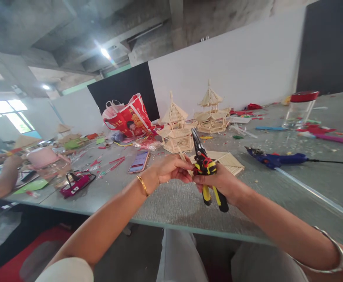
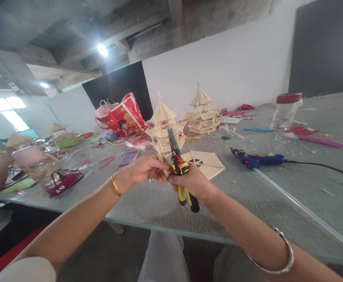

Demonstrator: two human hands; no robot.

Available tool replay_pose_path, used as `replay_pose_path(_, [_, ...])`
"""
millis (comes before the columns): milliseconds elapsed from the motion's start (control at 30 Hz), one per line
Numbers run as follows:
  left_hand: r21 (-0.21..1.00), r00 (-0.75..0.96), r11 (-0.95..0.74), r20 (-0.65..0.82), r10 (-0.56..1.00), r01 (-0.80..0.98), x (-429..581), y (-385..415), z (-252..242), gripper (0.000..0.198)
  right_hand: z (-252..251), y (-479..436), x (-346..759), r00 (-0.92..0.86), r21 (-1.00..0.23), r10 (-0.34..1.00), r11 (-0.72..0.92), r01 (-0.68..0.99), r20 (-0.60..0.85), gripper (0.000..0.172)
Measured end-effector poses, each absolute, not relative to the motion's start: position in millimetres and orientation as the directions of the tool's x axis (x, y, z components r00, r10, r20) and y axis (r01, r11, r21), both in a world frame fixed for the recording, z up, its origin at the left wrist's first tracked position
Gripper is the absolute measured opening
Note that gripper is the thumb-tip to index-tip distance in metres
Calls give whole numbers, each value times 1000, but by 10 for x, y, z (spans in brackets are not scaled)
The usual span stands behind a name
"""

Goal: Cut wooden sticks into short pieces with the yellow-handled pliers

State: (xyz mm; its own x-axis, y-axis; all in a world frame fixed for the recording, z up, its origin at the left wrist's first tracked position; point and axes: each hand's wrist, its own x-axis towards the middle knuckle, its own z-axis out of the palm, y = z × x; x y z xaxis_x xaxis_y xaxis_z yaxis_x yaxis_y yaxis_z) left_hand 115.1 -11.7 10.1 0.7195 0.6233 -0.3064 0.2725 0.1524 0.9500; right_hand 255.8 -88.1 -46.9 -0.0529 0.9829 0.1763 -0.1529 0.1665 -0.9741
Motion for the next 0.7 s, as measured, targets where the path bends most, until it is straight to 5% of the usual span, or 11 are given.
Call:
replay_pose_path(233, [990,643,5,-94,760,139,1100,-276,39,12,-516,-832,2522,10,-966,980,196,-171,197,26])
replay_pose_path(367, [926,509,-288,130,851,245,958,-281,105,14,-543,-805,2513,-12,-958,988,148,-244,155,30])
replay_pose_path(433, [762,442,-535,364,820,365,859,-286,147,16,-537,-817,2517,-74,-942,987,110,-317,140,31])
replay_pose_path(500, [454,520,-749,540,662,483,779,-318,160,22,-520,-850,2522,-171,-920,976,57,-388,132,28])
replay_pose_path(600, [27,780,-883,457,429,469,736,-394,118,27,-480,-924,2532,-328,-897,937,-38,-439,121,21])
replay_pose_path(700, [-79,847,-896,371,381,438,758,-402,50,29,-435,-979,2562,-436,-882,893,-118,-457,107,18])
